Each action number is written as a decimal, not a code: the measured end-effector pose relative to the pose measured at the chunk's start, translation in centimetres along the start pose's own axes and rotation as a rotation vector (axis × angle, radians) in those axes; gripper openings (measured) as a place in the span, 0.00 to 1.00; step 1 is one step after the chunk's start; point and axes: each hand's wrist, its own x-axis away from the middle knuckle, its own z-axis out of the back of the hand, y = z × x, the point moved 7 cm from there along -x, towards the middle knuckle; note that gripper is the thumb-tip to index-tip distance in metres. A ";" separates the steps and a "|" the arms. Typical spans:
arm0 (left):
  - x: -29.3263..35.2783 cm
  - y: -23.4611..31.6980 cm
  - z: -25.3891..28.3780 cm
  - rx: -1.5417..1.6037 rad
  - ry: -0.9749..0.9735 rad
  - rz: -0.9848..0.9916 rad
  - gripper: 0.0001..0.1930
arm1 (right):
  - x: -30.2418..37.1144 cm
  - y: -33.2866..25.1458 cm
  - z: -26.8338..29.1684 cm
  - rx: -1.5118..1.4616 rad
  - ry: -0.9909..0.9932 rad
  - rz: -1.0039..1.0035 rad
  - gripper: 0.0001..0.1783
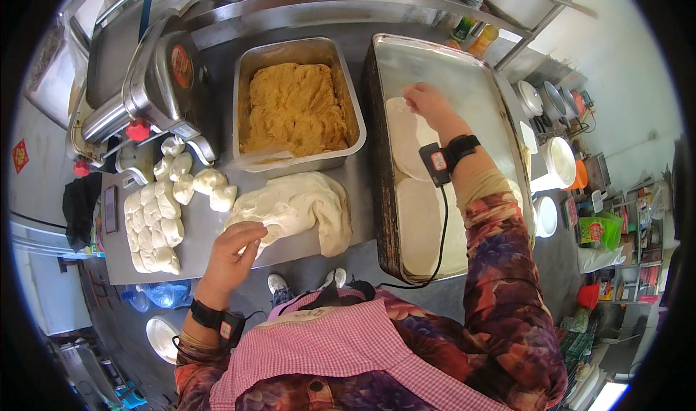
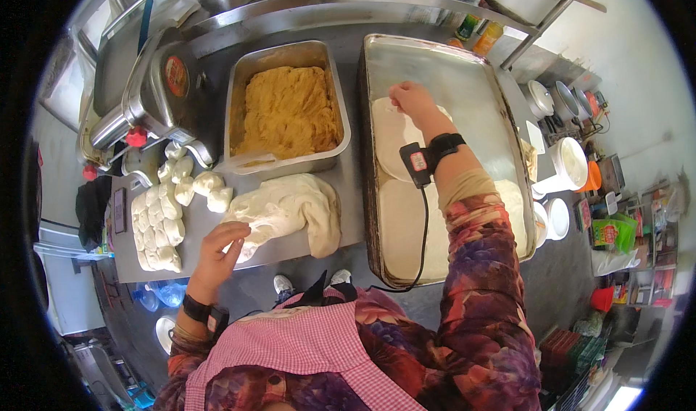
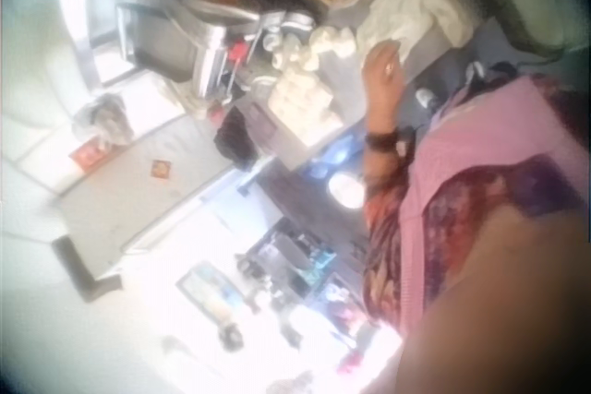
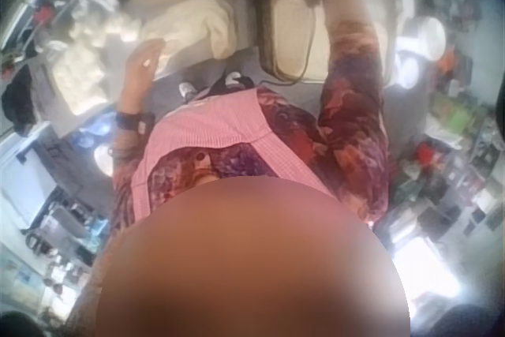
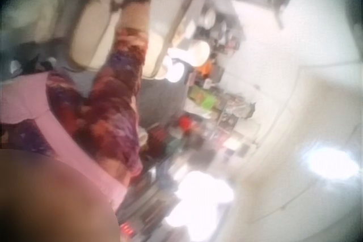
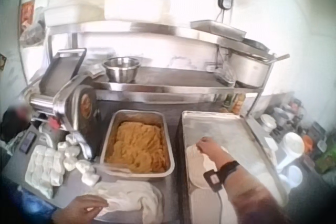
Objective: The person places a tray of unbaked pies into a commercial oven, retrieves a baked tray, and then prepares new pie dough by rolling small dough balls through a dough sheeter and arranging the flattened sheets on a tray.
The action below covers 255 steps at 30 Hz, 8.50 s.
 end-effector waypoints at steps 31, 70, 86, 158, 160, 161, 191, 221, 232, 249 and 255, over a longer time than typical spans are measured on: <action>2.7 -1.3 -0.7 0.018 -0.019 0.118 0.08 | 22.1 -4.2 -5.0 0.548 -0.176 0.813 0.14; -0.3 -23.8 8.3 -0.323 -0.253 0.032 0.25 | 42.8 -5.5 -7.5 -0.230 0.687 -0.091 0.09; 5.4 -17.3 11.0 1.188 0.102 0.596 0.26 | 57.7 -8.0 10.0 0.016 1.576 0.557 0.07; -6.3 -7.7 48.1 -0.189 0.350 -0.017 0.14 | 11.5 -52.3 -42.8 0.298 -0.199 0.880 0.17; -7.9 -9.1 47.4 -0.514 0.298 0.075 0.16 | 10.6 -52.6 -44.8 0.730 -0.064 0.971 0.15; -8.4 -9.6 47.2 -0.668 0.284 0.097 0.16 | 10.0 -52.1 -45.9 0.899 -0.062 0.925 0.13; -3.0 -11.7 38.7 0.333 0.088 -0.203 0.20 | 26.7 -39.7 -39.0 0.161 0.017 1.083 0.13; 8.3 -21.4 31.3 1.271 0.121 0.361 0.20 | 17.3 -29.8 -55.7 -1.212 -0.567 -0.072 0.25; 13.3 -17.6 29.9 1.147 -0.026 0.346 0.18 | 24.7 -28.8 -53.0 -1.138 -0.673 -0.175 0.30; 11.1 -10.5 17.0 0.456 -0.933 0.256 0.35 | 31.4 -27.6 -35.4 -1.048 -0.863 -0.210 0.24; 1.0 1.7 6.5 0.789 -0.826 0.218 0.30 | 35.8 -24.1 -14.8 -0.953 -0.718 0.016 0.33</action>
